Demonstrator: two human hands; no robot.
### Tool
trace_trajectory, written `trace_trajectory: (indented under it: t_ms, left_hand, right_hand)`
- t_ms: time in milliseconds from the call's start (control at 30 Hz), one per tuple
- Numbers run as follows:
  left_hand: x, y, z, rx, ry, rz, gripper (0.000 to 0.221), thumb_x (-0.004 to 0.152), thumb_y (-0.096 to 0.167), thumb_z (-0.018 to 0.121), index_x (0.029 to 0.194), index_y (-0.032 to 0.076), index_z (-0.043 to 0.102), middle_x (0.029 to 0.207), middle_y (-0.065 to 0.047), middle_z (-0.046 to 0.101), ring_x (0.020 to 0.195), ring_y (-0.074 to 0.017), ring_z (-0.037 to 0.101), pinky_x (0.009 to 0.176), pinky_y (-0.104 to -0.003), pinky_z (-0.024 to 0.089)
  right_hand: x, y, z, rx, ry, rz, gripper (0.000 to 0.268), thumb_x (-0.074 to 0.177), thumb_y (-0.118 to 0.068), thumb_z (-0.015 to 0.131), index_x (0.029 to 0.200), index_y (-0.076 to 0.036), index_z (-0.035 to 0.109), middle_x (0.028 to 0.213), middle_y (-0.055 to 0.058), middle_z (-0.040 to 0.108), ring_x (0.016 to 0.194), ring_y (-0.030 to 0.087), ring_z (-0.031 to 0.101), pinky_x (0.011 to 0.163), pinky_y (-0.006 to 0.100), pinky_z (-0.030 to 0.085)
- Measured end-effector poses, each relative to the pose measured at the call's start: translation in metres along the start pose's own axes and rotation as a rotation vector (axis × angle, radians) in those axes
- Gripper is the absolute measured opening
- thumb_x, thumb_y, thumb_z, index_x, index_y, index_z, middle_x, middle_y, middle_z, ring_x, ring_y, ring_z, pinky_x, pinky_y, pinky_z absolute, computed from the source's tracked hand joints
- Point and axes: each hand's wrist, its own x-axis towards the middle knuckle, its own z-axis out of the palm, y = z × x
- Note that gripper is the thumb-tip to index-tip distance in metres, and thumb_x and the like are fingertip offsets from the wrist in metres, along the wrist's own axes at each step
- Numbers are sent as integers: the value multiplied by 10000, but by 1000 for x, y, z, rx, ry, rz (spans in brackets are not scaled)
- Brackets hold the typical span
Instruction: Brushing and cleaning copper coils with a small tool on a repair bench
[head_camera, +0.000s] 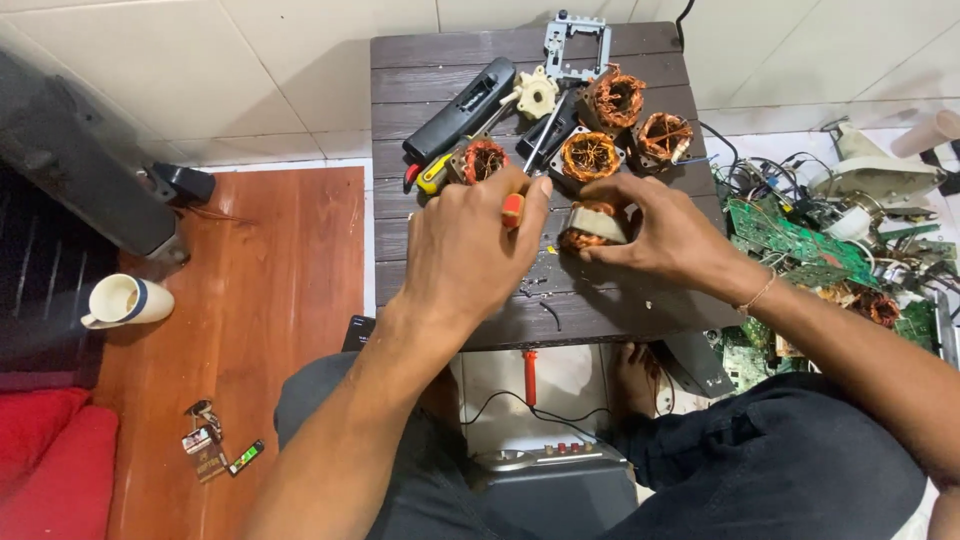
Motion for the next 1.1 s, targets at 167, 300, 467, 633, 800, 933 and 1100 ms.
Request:
trace_trajectory:
  t_ms: [167, 300, 467, 633, 800, 933, 1100]
  left_hand:
    - [1, 6, 6, -45, -65, 56, 387, 1050, 271, 442, 921, 40, 724, 548, -178, 658, 442, -294, 677, 503, -376, 520]
    - [-4, 18, 9, -252, -94, 108, 414, 1067, 273, 433, 999, -34, 702, 591, -221, 663, 422, -286, 645, 500, -377, 523]
    - [-9, 23, 30, -274, -183, 101, 388, 1046, 326, 439, 1049, 43, 704, 564, -158, 644, 429, -290, 649, 551, -429, 523]
    - [-2, 14, 39, -171, -228, 41, 393, 1036, 359, 427, 1020, 91, 713, 521, -98, 636, 440, -265, 671, 534, -414, 503]
    - [2, 8, 43, -259, -152, 22, 412, 1053, 361, 410, 1059, 78, 709, 566, -99, 655, 408, -204, 608, 564, -402, 539]
    - [-7, 12, 38, -97, -194, -25, 348, 1018, 362, 448, 997, 145, 720, 500, -28, 626, 417, -218, 649, 503, -370, 487]
    - [-11, 24, 29, -154, -249, 82, 357, 1037, 331, 456, 1246, 108, 641, 713, -150, 744, 624, -378, 747, 631, -511, 534]
  right_hand:
    - [5, 18, 2, 55, -22, -15, 692, 717, -49, 871, 1357, -88, 607, 1200, 245, 680, 1163, 459, 631, 967, 634, 511]
    - [4, 44, 8, -59, -125, -78, 813, 696, -63, 885, 1432, -97, 543, 1273, 243, 637, 1203, 460, 608, 975, 650, 519]
    - [1, 34, 2, 51, -154, 11, 811, 744, -60, 845, 1467, -93, 477, 1418, 281, 548, 1353, 524, 467, 1107, 734, 352]
    - [-1, 21, -4, 104, -166, 34, 846, 744, -46, 827, 1497, -106, 446, 1472, 275, 509, 1403, 532, 408, 1133, 764, 277]
    - [2, 27, -4, 67, -188, 82, 899, 747, -201, 869, 1525, -191, 417, 1536, 254, 440, 1458, 519, 327, 1151, 773, 245]
    - [0, 19, -6, 102, -200, 97, 901, 739, -232, 864, 1523, -193, 422, 1552, 230, 438, 1473, 511, 312, 1157, 764, 240]
    - [3, 30, -5, 83, -212, 139, 882, 768, -173, 832, 1536, -189, 399, 1548, 253, 429, 1471, 530, 297, 1148, 782, 236]
